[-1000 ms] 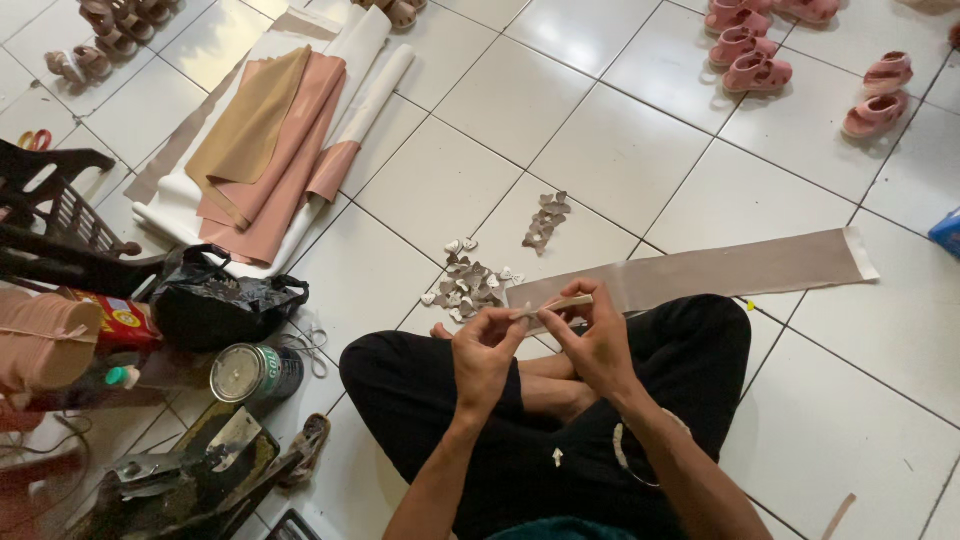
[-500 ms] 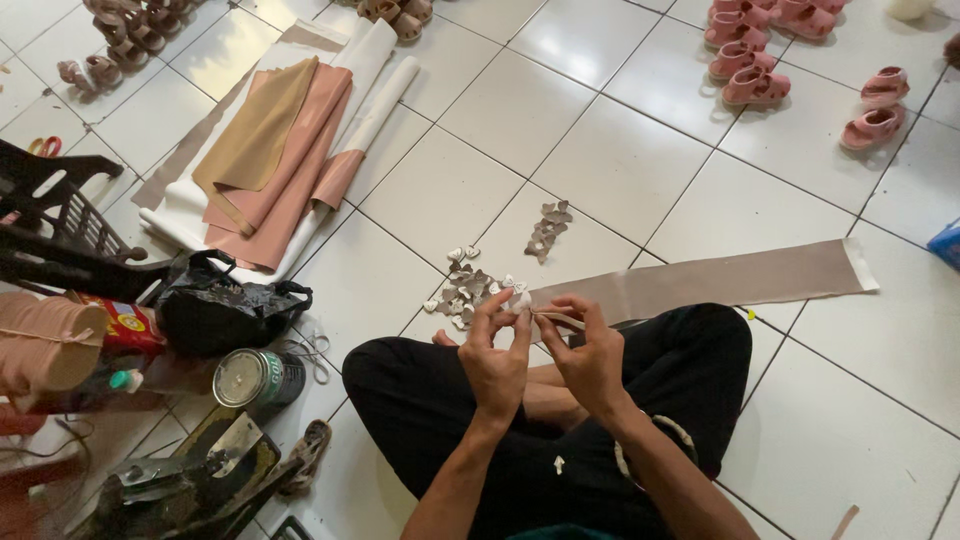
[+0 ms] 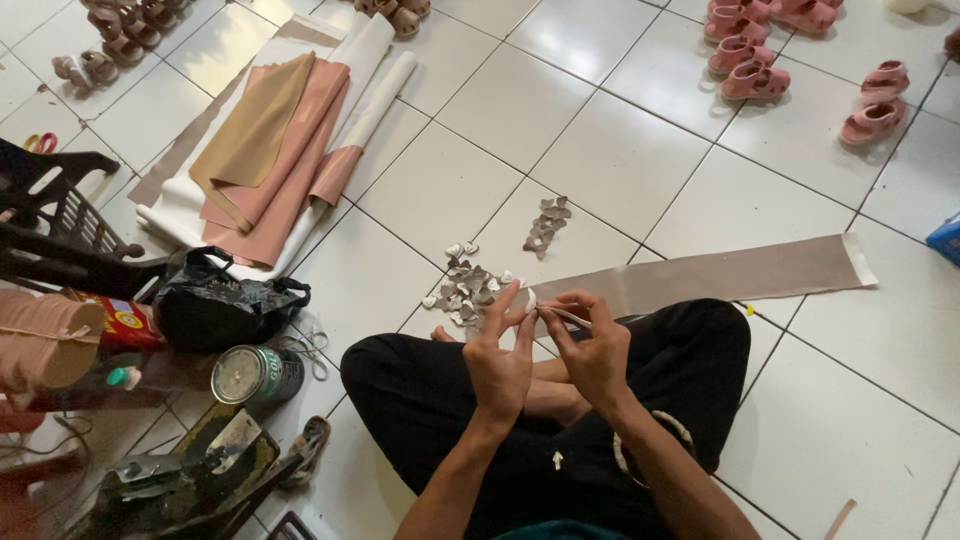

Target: The person sits on the workshop floor and cuts a long strip of soft material with scissors, then picks up small pre-cut pieces one at a time and folds and pinches them by hand, setting finished pieces on the floor with the others. At one point they briefly open a door before resuming cutting.

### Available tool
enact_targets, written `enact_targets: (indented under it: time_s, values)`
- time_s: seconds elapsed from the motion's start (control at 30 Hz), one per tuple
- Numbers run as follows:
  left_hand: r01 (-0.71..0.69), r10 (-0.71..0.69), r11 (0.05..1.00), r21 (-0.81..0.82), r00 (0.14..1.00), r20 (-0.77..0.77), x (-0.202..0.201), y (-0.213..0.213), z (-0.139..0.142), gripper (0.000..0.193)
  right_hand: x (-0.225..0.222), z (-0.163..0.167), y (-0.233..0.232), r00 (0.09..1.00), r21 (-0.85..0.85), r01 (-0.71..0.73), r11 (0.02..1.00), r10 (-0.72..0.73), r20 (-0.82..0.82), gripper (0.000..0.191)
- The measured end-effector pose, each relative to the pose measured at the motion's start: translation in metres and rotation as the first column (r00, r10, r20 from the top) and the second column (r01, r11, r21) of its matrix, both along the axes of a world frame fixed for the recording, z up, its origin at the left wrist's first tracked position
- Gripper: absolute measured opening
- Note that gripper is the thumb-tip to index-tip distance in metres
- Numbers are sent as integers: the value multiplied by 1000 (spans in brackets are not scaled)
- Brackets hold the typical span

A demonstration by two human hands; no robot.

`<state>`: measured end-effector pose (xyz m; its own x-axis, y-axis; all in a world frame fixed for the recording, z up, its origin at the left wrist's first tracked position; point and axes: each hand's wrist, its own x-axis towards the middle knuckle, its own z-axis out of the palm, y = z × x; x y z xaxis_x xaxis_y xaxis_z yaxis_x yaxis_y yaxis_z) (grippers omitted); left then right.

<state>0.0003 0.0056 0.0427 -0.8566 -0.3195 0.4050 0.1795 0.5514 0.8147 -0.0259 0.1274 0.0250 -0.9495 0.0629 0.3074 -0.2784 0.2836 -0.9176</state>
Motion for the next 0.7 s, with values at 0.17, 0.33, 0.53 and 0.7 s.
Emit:
enact_targets:
  time_s: [0.17,0.33,0.53,0.7]
  values:
    - [42,-40,999,-15,992,118,3,-1,-8,51,-3,-16,2,993,-129,-39,991,52,104,28]
    - [124,-124,985,118,992,-12,2,-5,-22,56,-19,-47,5,930,-667,-22,745,260,260,31]
    - [114,-291,776,620,937,191,-9,-4,-45,37,-14,-87,-4,905,-901,57,430,359,229,26]
    - [151,-355,685,713,924,145,-16,-21,-48,30,-8,-72,1,895,-914,7,407,406,187,34]
